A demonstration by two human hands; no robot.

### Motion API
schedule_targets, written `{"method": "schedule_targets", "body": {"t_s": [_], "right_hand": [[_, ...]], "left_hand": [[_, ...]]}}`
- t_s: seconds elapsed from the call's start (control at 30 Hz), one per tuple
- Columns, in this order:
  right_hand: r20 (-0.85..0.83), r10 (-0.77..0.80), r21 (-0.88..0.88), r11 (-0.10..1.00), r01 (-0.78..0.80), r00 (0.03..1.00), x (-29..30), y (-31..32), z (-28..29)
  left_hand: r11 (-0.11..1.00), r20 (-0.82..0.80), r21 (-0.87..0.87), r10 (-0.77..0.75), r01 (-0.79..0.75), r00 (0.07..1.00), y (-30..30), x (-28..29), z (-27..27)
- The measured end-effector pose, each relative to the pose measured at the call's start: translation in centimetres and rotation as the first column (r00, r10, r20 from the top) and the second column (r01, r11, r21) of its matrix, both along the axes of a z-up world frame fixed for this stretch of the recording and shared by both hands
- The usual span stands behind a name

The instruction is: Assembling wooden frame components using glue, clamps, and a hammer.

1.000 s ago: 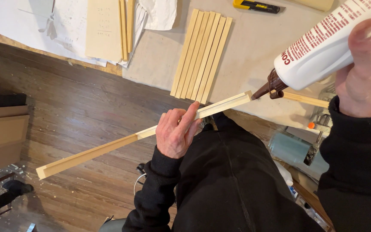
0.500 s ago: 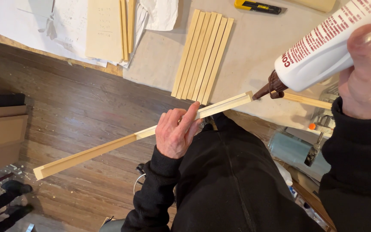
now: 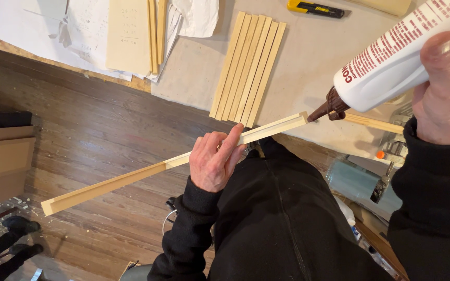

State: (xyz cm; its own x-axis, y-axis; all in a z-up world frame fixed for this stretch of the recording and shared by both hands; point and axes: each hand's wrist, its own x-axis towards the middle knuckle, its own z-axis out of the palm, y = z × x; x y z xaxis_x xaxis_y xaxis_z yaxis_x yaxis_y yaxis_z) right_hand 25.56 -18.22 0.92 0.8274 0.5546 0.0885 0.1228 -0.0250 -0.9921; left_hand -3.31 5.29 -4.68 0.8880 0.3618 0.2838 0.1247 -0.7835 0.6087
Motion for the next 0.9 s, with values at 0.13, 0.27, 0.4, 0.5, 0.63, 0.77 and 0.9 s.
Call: {"method": "schedule_targets", "body": {"t_s": [0.13, 0.27, 0.4, 0.5, 0.63, 0.77, 0.9], "right_hand": [[0.010, 0.016, -0.006, 1.000, -0.016, 1.000, -0.1, 0.2, 0.4], [0.033, 0.033, -0.026, 0.999, -0.032, 0.999, 0.2, -0.3, -0.1], [0.060, 0.008, -0.033, 0.999, -0.006, 0.998, -0.1, 0.1, 0.2], [0.052, 0.014, -0.026, 1.000, -0.013, 0.999, -0.1, 0.2, 0.3], [0.065, 0.036, -0.029, 0.999, -0.034, 0.997, 0.0, 0.9, 1.0], [0.240, 0.061, -0.102, 0.994, -0.037, 0.969, 0.4, 0.6, 0.2], [0.204, 0.051, -0.054, 0.998, -0.041, 0.978, -0.2, 2.4, -1.4]], "left_hand": [[1.000, -0.004, -0.003, -0.003, 0.003, 1.000, 0.0, 0.0, 0.1], [1.000, 0.005, 0.003, -0.001, 0.001, 1.000, 0.1, 0.1, -0.1], [1.000, 0.006, 0.011, -0.002, 0.002, 1.000, 0.0, 0.1, -0.1], [1.000, 0.003, 0.004, -0.007, 0.007, 1.000, -0.1, 0.1, -0.1], [1.000, 0.007, 0.007, -0.001, 0.001, 1.000, -0.2, 0.1, -0.1], [1.000, 0.006, 0.005, -0.009, 0.009, 1.000, -0.5, 0.4, -0.3], [1.000, 0.004, 0.012, 0.029, -0.029, 1.000, -1.7, 2.1, -1.2]]}}
